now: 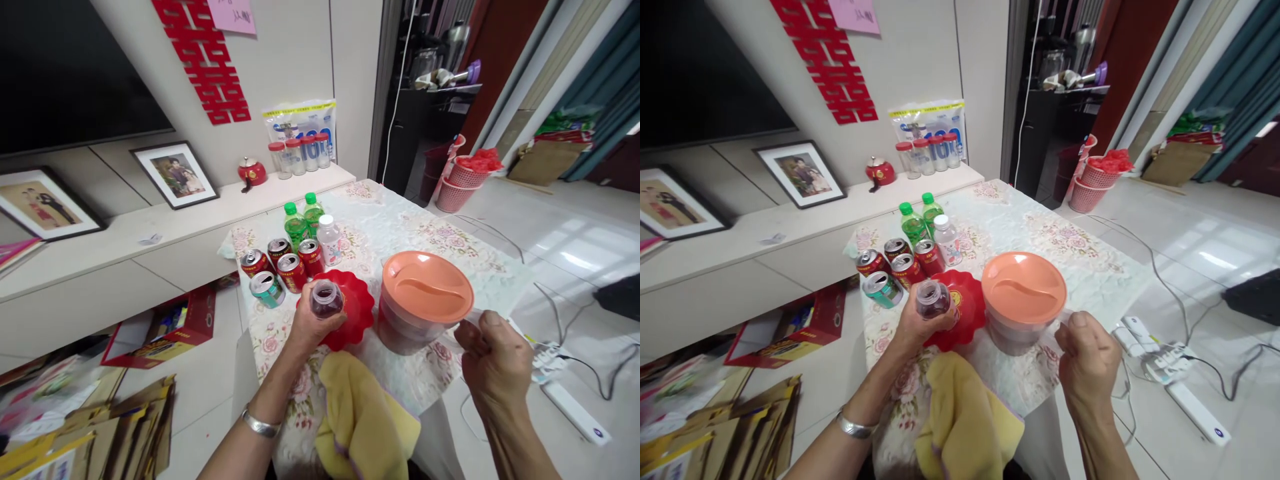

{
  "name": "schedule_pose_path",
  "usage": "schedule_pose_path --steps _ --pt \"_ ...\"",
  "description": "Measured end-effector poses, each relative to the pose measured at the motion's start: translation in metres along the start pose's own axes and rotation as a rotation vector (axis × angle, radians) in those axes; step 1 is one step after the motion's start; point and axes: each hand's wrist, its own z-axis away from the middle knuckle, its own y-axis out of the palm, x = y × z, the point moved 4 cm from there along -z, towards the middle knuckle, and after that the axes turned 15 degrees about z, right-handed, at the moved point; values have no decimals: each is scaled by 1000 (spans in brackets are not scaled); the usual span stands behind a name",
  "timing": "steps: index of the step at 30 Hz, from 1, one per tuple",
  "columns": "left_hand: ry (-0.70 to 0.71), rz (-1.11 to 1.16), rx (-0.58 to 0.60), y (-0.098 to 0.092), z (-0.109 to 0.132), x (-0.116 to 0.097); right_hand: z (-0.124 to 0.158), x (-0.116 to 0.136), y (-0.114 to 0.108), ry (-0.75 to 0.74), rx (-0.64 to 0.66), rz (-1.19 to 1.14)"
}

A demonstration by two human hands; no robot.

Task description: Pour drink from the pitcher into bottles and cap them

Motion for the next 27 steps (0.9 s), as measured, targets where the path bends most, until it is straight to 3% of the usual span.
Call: schedule_pose_path --steps 9,17,27 --pt "39 -83 -95 -1 -1 2 7 -15 -16 -48 103 -6" --pt "27 -108 -122 2 0 0 9 -19 -13 -118 41 36" --pt "50 -56 -81 5 1 0 -37 10 1 -93 -62 55"
